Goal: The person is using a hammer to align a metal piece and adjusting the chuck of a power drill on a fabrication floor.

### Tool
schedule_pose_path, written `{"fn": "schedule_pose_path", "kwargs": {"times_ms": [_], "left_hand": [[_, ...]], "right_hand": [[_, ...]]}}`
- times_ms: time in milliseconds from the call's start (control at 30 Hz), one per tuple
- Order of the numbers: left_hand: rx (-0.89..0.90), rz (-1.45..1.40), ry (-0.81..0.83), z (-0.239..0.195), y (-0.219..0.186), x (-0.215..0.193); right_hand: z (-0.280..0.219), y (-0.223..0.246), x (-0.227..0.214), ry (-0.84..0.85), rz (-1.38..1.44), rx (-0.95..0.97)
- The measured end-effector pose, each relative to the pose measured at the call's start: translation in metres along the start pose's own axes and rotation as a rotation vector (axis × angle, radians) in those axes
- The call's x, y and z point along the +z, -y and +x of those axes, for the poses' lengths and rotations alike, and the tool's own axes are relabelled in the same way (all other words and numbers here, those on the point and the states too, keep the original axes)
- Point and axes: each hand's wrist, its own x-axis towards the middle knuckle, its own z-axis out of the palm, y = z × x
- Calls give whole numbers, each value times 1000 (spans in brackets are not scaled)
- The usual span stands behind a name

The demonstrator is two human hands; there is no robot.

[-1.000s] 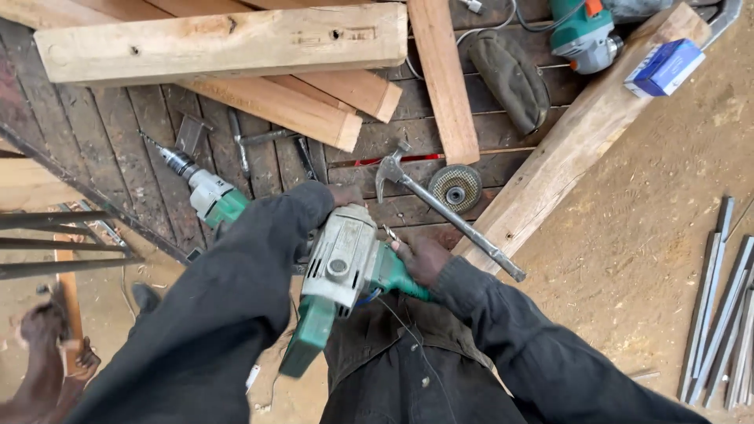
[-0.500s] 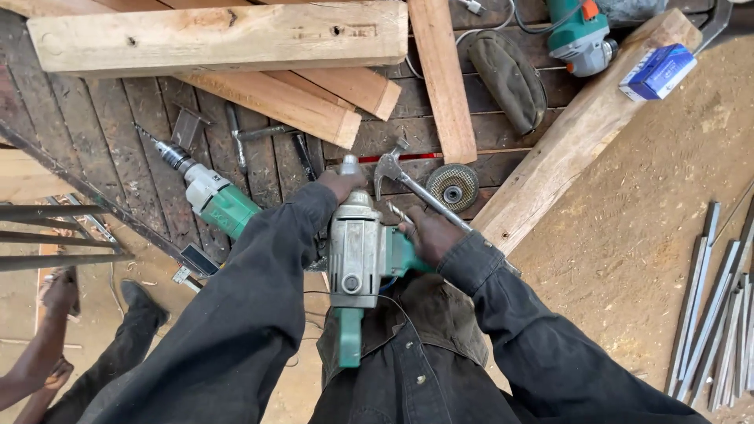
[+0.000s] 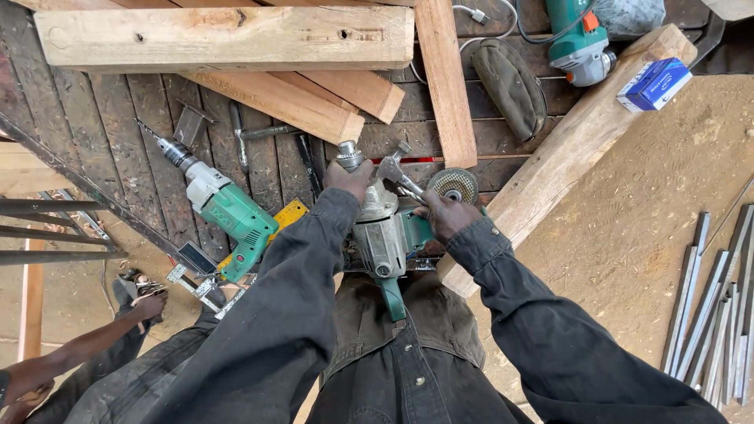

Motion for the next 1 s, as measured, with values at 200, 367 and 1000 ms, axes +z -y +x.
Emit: {"fn": "schedule_pose_path", "kwargs": {"times_ms": [200, 367, 1000], "left_hand": [[-19, 154, 60, -5, -7, -15], [-5, 124, 70, -8, -7, -20], [779, 212, -295, -124, 105, -74]], "right_hand": [[4, -10, 26, -202, -108, 16], [-4, -2, 22, -252, -80, 44], [-2, -6, 13, -325, 30, 78]]}}
